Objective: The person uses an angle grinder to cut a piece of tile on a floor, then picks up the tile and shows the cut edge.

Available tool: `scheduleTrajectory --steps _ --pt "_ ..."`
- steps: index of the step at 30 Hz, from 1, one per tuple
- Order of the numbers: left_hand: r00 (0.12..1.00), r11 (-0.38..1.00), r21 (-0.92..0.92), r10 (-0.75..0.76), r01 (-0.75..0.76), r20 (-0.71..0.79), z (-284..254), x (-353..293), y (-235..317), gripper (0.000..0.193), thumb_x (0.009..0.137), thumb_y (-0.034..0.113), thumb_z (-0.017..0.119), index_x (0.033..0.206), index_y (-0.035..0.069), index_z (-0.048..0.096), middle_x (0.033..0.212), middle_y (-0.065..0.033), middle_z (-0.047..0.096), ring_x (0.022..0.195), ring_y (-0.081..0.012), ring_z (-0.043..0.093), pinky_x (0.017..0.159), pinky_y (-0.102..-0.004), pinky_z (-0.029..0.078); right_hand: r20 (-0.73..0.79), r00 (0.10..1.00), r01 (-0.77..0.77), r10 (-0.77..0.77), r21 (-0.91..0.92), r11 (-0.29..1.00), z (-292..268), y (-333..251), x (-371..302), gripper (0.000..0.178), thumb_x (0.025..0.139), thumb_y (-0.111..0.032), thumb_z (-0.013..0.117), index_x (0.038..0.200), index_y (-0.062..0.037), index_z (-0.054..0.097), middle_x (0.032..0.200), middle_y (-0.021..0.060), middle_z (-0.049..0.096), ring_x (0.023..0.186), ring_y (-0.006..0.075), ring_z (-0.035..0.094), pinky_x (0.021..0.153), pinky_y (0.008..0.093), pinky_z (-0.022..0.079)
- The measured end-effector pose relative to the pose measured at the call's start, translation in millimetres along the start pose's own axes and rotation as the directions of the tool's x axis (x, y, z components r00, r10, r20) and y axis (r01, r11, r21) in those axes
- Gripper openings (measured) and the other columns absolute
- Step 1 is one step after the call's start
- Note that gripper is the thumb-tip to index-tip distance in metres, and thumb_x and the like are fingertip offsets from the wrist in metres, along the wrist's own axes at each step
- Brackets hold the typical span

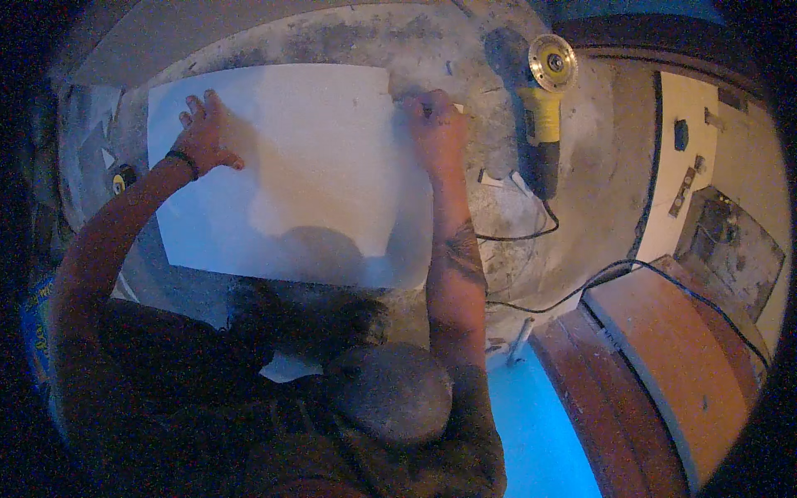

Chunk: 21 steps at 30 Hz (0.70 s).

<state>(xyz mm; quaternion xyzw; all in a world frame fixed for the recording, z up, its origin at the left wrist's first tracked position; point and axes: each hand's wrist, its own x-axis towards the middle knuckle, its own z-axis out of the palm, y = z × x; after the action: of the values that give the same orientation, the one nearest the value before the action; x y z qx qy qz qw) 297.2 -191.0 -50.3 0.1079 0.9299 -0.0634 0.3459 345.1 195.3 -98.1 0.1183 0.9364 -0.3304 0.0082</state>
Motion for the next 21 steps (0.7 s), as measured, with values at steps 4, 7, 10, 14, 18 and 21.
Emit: scheduleTrajectory --steps 4,7,10,14,18,21 --pt "1.0 1.0 0.0 0.019 -0.019 0.018 -10.2 -0.4 6.0 0.151 0.049 0.048 0.097 0.15 -0.015 0.004 0.15 -0.0478 0.018 0.143 -0.066 0.013 0.114 -0.0696 0.025 0.049 0.963 -0.26 0.266 0.435 0.862 -14.5 22.3 3.0 0.016 0.094 -0.02 0.067 0.097 -0.0039 0.069 0.076 0.0056 0.07 0.067 0.0143 0.064 0.065 0.0321 0.052" --pt "0.988 0.998 0.013 -0.063 0.062 0.141 -16.1 -1.3 12.6 0.148 0.05 0.044 0.098 0.149 -0.016 0.006 0.148 -0.0479 0.02 0.142 -0.0662 0.015 0.113 -0.0695 0.028 0.001 0.968 -0.23 0.252 0.413 0.881 -13.2 15.0 -0.4 0.015 0.094 -0.018 0.066 0.096 -0.0034 0.069 0.079 0.007 0.071 0.07 0.0143 0.066 0.069 0.0303 0.052" --pt "1.0 0.998 0.064 -0.003 0.003 0.007 -0.1 -1.3 1.9 0.147 0.049 0.041 0.099 0.149 -0.015 0.006 0.146 -0.05 0.019 0.141 -0.0669 0.017 0.113 -0.0685 0.029 -0.024 0.981 -0.178 0.194 0.308 0.935 -11.0 8.2 0.5 0.012 0.093 -0.016 0.067 0.095 -0.0042 0.069 0.08 0.0075 0.072 0.07 0.0142 0.066 0.069 0.0305 0.052" --pt "0.993 0.985 -0.133 -0.114 0.113 -0.002 5.1 1.4 0.1 0.149 0.048 0.037 0.1 0.15 -0.012 0.003 0.146 -0.0519 0.016 0.138 -0.0707 0.017 0.115 -0.0672 0.027 -0.07 0.984 -0.148 0.165 0.2 0.969 -5.8 9.7 3.3 0.014 0.091 -0.018 0.069 0.094 -0.0049 0.069 0.08 0.0098 0.071 0.071 0.0187 0.067 0.07 0.0333 0.053" --pt "0.996 0.99 -0.116 -0.083 0.078 -0.043 17.5 4.9 -12.5 0.15 0.049 0.036 0.1 0.152 -0.009 0.002 0.149 -0.0527 0.007 0.135 -0.0751 0.013 0.115 -0.0678 0.025 -0.052 0.984 -0.158 0.17 0.182 0.97 -4.0 10.6 3.4 0.016 0.09 -0.02 0.07 0.094 -0.0044 0.069 0.082 0.0133 0.071 0.073 0.0246 0.069 0.071 0.0357 0.054" --pt "0.995 0.988 -0.133 -0.089 0.082 -0.046 13.8 2.3 -9.4 0.151 0.049 0.037 0.1 0.153 -0.009 0.001 0.149 -0.0532 0.007 0.135 -0.0756 0.014 0.115 -0.0676 0.026 -0.061 0.995 -0.073 0.079 0.101 0.992 -2.5 14.8 4.3 0.017 0.091 -0.021 0.069 0.094 -0.004 0.068 0.084 0.0155 0.072 0.075 0.0292 0.07 0.072 0.0374 0.054"
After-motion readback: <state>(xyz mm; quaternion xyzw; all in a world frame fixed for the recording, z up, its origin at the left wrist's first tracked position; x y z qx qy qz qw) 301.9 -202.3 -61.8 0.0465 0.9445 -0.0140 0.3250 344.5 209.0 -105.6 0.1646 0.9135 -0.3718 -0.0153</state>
